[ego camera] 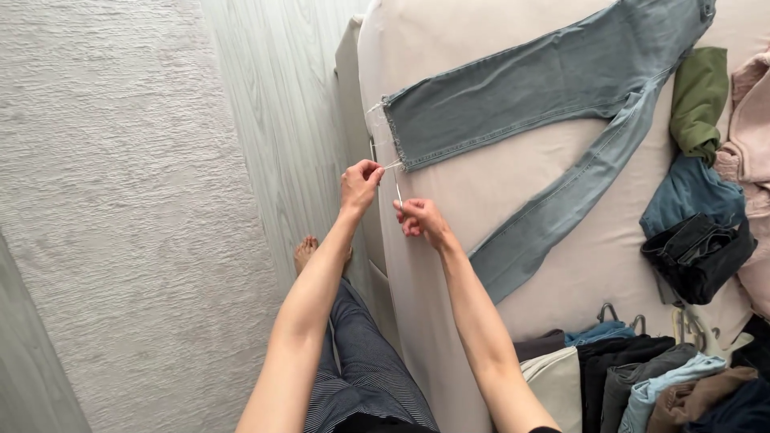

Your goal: Trimming loose threads from the bottom hem of a pair of jeans using scissors.

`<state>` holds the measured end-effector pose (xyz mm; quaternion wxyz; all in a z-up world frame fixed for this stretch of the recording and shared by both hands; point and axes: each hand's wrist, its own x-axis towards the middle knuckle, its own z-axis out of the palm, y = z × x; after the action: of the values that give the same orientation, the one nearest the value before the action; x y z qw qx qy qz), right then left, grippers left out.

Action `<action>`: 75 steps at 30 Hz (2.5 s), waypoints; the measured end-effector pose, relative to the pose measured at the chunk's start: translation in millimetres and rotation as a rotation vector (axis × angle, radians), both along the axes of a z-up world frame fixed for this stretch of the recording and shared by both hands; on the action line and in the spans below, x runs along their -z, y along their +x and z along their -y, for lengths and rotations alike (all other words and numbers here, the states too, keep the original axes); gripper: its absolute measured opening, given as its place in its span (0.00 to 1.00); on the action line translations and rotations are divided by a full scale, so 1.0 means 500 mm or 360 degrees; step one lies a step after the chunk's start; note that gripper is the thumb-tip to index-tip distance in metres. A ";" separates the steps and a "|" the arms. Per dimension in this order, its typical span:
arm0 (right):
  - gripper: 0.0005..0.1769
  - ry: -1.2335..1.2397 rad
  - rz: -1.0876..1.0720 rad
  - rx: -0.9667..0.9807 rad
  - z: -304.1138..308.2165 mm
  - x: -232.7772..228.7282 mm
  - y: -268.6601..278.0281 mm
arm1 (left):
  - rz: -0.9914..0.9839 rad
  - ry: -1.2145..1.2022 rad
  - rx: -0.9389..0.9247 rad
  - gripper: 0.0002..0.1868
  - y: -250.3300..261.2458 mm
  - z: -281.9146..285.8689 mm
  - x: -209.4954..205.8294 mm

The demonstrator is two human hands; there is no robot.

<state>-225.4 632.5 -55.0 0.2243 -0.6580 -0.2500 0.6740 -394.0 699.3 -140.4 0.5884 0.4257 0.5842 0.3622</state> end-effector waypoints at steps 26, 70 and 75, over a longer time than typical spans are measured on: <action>0.14 0.0116 -0.0329 0.0146 0.013 0.005 0.050 | -0.0060 0.0087 -0.0181 0.26 0.062 -0.051 -0.020; 0.18 -0.0058 -0.0222 0.0025 -0.078 0.026 -0.008 | -0.0233 0.0064 -0.0414 0.08 -0.035 -0.142 -0.029; 0.18 -0.0051 -0.0206 0.0101 -0.078 0.039 0.001 | -0.0046 0.0425 -0.0272 0.17 -0.007 -0.182 -0.007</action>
<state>-224.9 671.4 -74.4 0.2506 -0.6241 -0.2030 0.7117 -397.4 790.4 -137.1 0.4853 0.4539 0.5733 0.4793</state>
